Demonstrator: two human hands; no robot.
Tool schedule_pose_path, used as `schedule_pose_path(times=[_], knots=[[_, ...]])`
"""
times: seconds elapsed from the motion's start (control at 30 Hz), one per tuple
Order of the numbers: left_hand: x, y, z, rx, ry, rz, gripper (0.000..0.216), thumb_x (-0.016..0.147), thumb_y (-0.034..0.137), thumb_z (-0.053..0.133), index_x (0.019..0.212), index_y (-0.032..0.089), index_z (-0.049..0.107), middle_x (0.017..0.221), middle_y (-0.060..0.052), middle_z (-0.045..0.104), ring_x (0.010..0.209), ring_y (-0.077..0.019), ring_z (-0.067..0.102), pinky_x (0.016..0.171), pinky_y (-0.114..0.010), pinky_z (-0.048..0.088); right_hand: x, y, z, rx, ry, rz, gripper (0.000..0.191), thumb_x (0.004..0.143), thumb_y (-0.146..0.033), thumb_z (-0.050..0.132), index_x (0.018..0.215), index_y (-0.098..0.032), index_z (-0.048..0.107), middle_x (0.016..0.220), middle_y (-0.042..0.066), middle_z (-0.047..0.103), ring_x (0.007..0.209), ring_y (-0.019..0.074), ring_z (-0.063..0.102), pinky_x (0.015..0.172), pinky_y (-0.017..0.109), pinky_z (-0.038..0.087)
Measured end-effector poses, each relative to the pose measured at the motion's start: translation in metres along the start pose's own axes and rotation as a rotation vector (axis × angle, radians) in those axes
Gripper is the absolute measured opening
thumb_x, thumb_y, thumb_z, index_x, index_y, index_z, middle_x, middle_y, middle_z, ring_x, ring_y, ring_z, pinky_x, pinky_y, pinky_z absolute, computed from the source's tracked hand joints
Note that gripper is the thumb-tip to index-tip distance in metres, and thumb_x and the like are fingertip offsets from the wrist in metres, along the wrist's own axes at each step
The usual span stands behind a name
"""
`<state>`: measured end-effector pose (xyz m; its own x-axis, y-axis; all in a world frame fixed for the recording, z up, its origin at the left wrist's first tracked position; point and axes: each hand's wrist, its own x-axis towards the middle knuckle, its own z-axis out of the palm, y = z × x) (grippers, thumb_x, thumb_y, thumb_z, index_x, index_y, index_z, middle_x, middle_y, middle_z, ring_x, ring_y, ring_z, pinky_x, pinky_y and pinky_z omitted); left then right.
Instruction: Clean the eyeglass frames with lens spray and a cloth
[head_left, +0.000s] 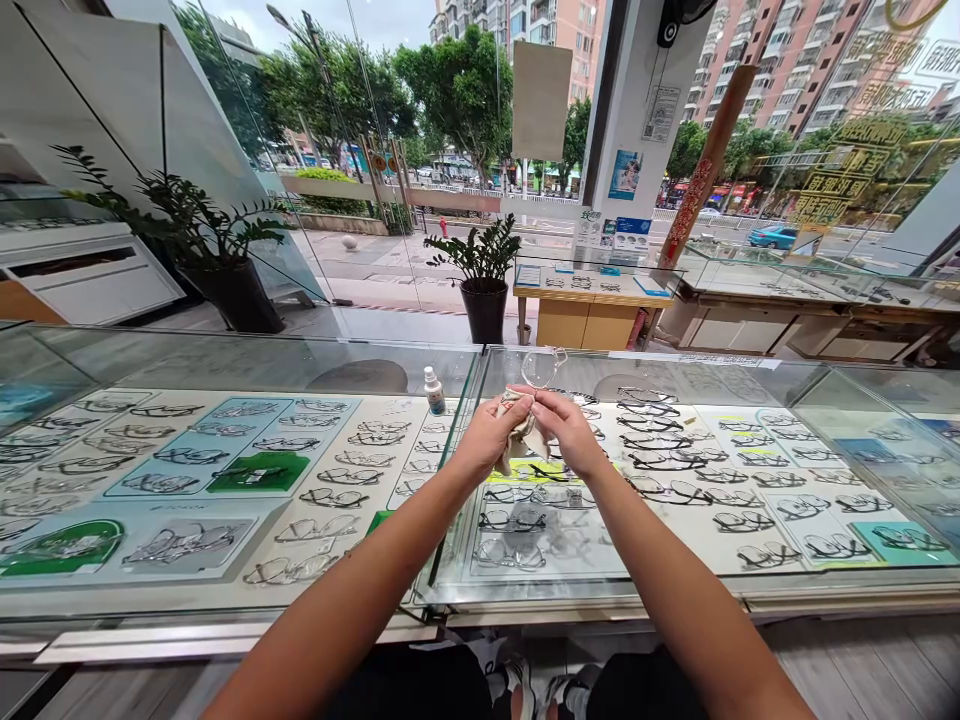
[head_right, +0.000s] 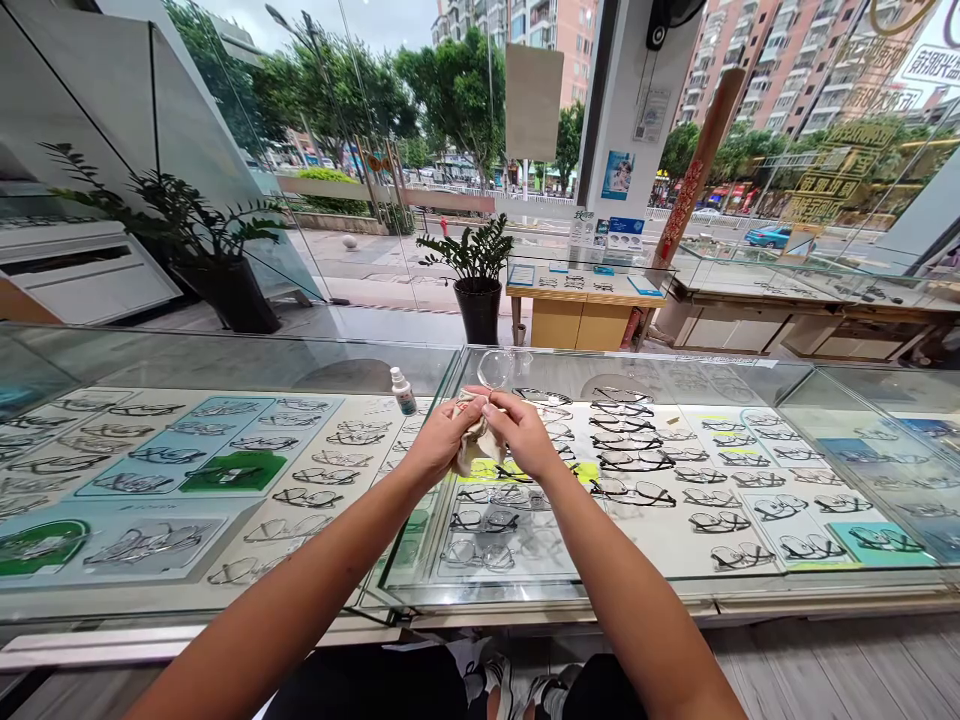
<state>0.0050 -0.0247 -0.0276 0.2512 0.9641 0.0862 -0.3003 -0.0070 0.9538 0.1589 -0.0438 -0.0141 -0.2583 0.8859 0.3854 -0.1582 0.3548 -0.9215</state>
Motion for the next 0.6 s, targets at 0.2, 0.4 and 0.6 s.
schedule_pose_path(times=[0.2, 0.4, 0.6], knots=[[-0.002, 0.002, 0.0, 0.002, -0.035, -0.009, 0.06, 0.069, 0.055, 0.093, 0.109, 0.016, 0.07, 0.08, 0.001, 0.066, 0.07, -0.0136, 0.059, 0.069, -0.026, 0.046, 0.0, 0.001, -0.001, 0.005, 0.012, 0.001, 0.042, 0.094, -0.058, 0.07, 0.125, -0.031, 0.081, 0.143, 0.002, 0.073, 0.14, 0.0297, 0.06, 0.123, 0.044, 0.041], [-0.004, 0.001, 0.0, 0.044, -0.091, 0.012, 0.062, 0.07, 0.049, 0.094, 0.116, 0.015, 0.071, 0.081, 0.001, 0.064, 0.07, -0.0117, 0.054, 0.067, -0.024, 0.041, 0.002, 0.01, -0.001, 0.132, 0.059, 0.004, 0.036, 0.092, -0.054, 0.073, 0.115, -0.028, 0.084, 0.137, 0.006, 0.076, 0.138, 0.0304, 0.061, 0.12, 0.045, 0.044], [-0.004, -0.001, -0.001, 0.085, -0.114, 0.015, 0.059, 0.071, 0.048, 0.093, 0.115, 0.015, 0.072, 0.084, -0.001, 0.066, 0.072, -0.0133, 0.055, 0.069, -0.026, 0.042, 0.003, 0.012, -0.003, 0.15, 0.076, 0.051, 0.039, 0.091, -0.053, 0.072, 0.117, -0.025, 0.083, 0.137, 0.007, 0.075, 0.128, 0.0291, 0.065, 0.113, 0.042, 0.049]])
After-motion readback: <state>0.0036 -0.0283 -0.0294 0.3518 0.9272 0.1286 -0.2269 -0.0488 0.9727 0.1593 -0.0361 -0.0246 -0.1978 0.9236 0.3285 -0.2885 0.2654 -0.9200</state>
